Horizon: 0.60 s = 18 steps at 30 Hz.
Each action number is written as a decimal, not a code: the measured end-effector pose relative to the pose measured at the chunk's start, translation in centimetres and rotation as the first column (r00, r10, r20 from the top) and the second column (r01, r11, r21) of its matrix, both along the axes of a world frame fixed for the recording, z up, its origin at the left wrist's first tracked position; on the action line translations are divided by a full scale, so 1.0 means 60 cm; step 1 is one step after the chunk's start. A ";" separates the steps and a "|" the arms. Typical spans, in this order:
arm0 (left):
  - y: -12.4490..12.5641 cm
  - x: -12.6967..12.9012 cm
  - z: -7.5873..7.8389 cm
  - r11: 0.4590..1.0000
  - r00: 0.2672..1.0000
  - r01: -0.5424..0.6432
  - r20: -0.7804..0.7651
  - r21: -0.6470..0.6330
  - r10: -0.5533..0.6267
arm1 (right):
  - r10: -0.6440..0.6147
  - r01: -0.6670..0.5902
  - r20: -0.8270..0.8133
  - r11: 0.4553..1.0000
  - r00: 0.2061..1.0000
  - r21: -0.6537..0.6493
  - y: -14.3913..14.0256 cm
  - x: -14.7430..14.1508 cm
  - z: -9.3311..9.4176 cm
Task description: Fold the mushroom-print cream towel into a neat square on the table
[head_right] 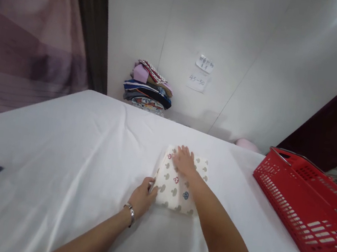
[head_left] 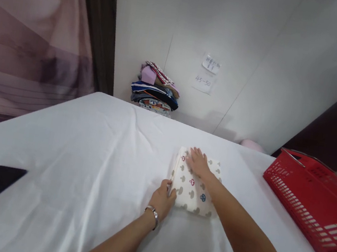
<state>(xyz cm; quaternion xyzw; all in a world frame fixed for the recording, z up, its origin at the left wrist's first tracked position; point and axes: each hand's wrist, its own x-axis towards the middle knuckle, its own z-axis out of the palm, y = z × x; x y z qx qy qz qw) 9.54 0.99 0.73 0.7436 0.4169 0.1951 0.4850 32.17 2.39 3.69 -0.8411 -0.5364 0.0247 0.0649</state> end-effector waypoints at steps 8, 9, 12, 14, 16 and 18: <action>-0.001 0.003 -0.002 1.000 0.999 -0.013 -0.047 0.027 0.014 | 0.065 -0.064 0.020 0.996 0.998 -0.069 0.060 -0.011 -0.021; -0.001 0.003 -0.002 0.999 0.999 -0.014 -0.048 0.029 0.015 | 0.054 -0.052 0.024 0.997 0.998 -0.058 0.063 -0.005 -0.020; -0.001 0.003 -0.002 0.999 0.999 -0.013 -0.043 0.043 0.015 | 0.016 -0.015 0.018 0.999 1.000 -0.043 0.068 0.006 -0.017; -0.001 0.003 -0.004 0.999 0.999 -0.006 -0.046 0.050 0.008 | -0.005 0.005 0.002 0.999 1.000 -0.033 0.064 0.012 -0.017; 0.000 0.003 -0.005 0.999 0.999 -0.003 -0.050 0.047 0.005 | -0.045 0.045 -0.048 0.999 0.998 0.005 0.047 0.024 -0.018; 0.003 0.003 -0.007 0.999 0.999 0.000 -0.045 0.038 0.002 | -0.115 0.122 -0.120 0.991 0.986 0.050 0.014 0.048 -0.015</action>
